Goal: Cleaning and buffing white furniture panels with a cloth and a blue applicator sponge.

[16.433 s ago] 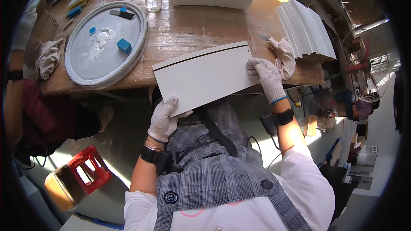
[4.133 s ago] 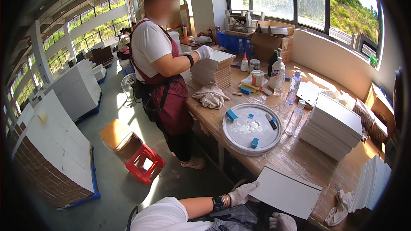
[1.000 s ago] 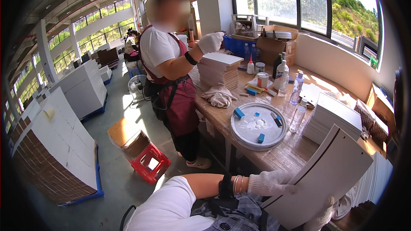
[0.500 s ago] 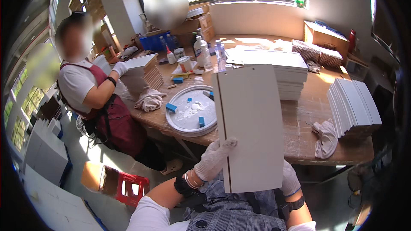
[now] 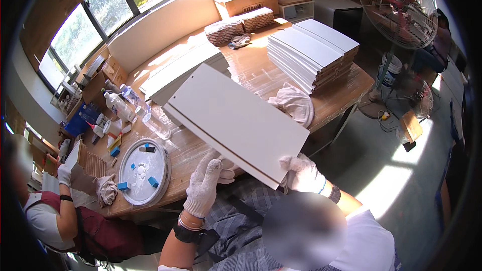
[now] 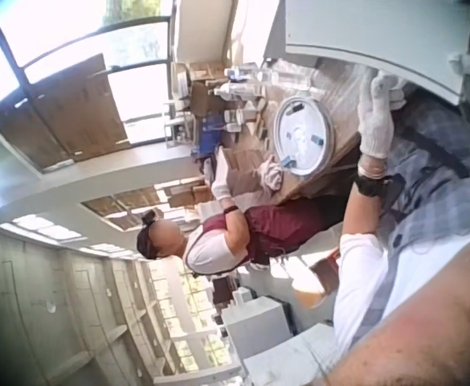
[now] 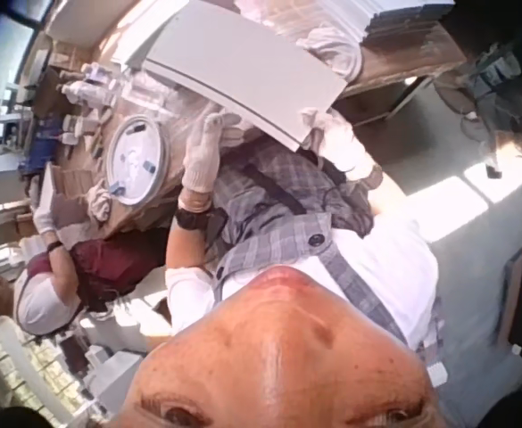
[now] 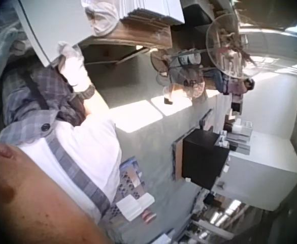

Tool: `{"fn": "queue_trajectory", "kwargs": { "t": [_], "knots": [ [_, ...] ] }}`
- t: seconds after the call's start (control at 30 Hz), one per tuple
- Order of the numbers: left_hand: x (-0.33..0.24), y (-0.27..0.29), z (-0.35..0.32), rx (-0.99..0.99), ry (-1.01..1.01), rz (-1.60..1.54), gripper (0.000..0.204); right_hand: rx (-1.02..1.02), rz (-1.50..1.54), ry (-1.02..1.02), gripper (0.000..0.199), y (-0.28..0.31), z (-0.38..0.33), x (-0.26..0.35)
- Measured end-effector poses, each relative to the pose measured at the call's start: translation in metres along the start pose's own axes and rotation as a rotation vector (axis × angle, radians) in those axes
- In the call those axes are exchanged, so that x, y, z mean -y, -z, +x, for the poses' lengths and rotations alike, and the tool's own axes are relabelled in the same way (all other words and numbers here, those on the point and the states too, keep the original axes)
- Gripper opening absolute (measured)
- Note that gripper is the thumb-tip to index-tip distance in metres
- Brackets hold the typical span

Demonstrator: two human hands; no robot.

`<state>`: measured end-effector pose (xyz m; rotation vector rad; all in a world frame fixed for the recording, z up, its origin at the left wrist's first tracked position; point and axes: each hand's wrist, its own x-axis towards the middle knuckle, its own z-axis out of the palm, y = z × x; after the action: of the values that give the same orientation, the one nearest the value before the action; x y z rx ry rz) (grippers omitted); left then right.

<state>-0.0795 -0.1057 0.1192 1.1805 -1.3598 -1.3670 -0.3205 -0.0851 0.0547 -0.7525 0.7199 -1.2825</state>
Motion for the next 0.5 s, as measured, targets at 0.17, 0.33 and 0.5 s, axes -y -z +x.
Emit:
{"fn": "queue_trajectory", "kwargs": {
  "t": [0.17,0.33,0.5],
  "knots": [
    [0.034,0.016,0.016,-0.055,-0.085,0.119,0.046,-0.080,0.149,0.203,0.026,0.048,0.028,0.066],
    [0.078,0.043,0.041,-0.201,-0.074,0.179,0.045,-0.193,0.181,0.326,0.020,0.083,0.072,0.126],
    [0.110,0.071,0.068,-0.269,-0.055,0.357,0.047,-0.364,0.181,0.256,0.010,0.151,0.118,0.150]
  ]
}}
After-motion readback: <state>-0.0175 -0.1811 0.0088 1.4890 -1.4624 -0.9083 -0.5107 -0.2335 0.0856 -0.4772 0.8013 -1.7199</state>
